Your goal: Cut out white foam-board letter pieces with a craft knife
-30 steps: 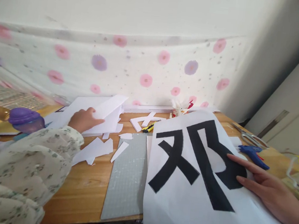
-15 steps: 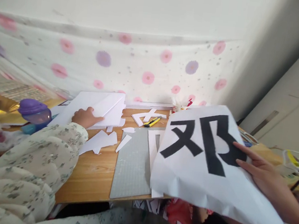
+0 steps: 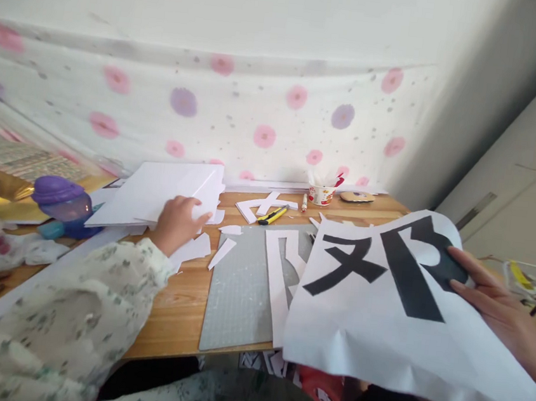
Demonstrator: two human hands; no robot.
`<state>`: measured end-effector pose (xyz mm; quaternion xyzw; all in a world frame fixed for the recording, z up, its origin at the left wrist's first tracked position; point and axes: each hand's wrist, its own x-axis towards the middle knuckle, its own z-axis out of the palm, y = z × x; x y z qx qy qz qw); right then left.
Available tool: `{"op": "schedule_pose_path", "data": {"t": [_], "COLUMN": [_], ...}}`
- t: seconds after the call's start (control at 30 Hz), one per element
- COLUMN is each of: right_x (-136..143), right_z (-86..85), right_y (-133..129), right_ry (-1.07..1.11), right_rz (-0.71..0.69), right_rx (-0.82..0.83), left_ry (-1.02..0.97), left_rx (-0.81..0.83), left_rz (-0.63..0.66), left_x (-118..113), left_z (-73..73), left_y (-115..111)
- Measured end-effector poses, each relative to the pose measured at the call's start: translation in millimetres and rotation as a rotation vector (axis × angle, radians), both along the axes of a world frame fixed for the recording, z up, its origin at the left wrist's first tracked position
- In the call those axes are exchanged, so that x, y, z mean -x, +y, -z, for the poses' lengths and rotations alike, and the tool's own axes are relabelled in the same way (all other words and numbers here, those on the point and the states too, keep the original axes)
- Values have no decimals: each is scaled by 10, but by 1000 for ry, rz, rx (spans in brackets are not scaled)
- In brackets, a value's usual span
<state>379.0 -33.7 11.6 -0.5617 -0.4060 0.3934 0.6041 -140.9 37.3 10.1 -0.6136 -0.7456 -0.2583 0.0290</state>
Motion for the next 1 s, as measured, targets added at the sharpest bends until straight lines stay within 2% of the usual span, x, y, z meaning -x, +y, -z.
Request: {"op": "schedule_pose_path", "data": {"t": [0.1,0.2,0.33,0.43,0.53,0.63,0.73,0.83,0.93,1.0], "right_x": [127,276,598,828,948,982,999,1012,1016,1047], "right_z": [-64,-77,-52,-68,-165,-320,-476,-575,-595,-572], "right_y": [-34,-36,-58,-133,-224,-250,-163,32,289,472], "right_ry": [143,199,265,291,293,265,202,120,44,-21], "right_rz": [-37,-69,-137,-226,-261,-222,-236,-328,-458,-518], "right_rx": [56,3,2,-13,-75,-148,-237,-284,-250,-250], "left_ry": [-138,-327,-624,-951,-1194,-1314,-1573,-1752,-1636,-1424], "left_rx": [114,293,509,708,777,757,728,451,143,-31], "left_rz": [205,429,659,724,655,601,615,603,591,567], "left_x": [-497,-909,-1298,-1507,-1633,-1668,-1639,-1527,-1283,-1057], "left_z": [175,351,413,399,434,477,429,279,123,58], "left_y": [-321,-627,-903,-1020,-1096,-1159,-1188,-1134,-1010,-920]}}
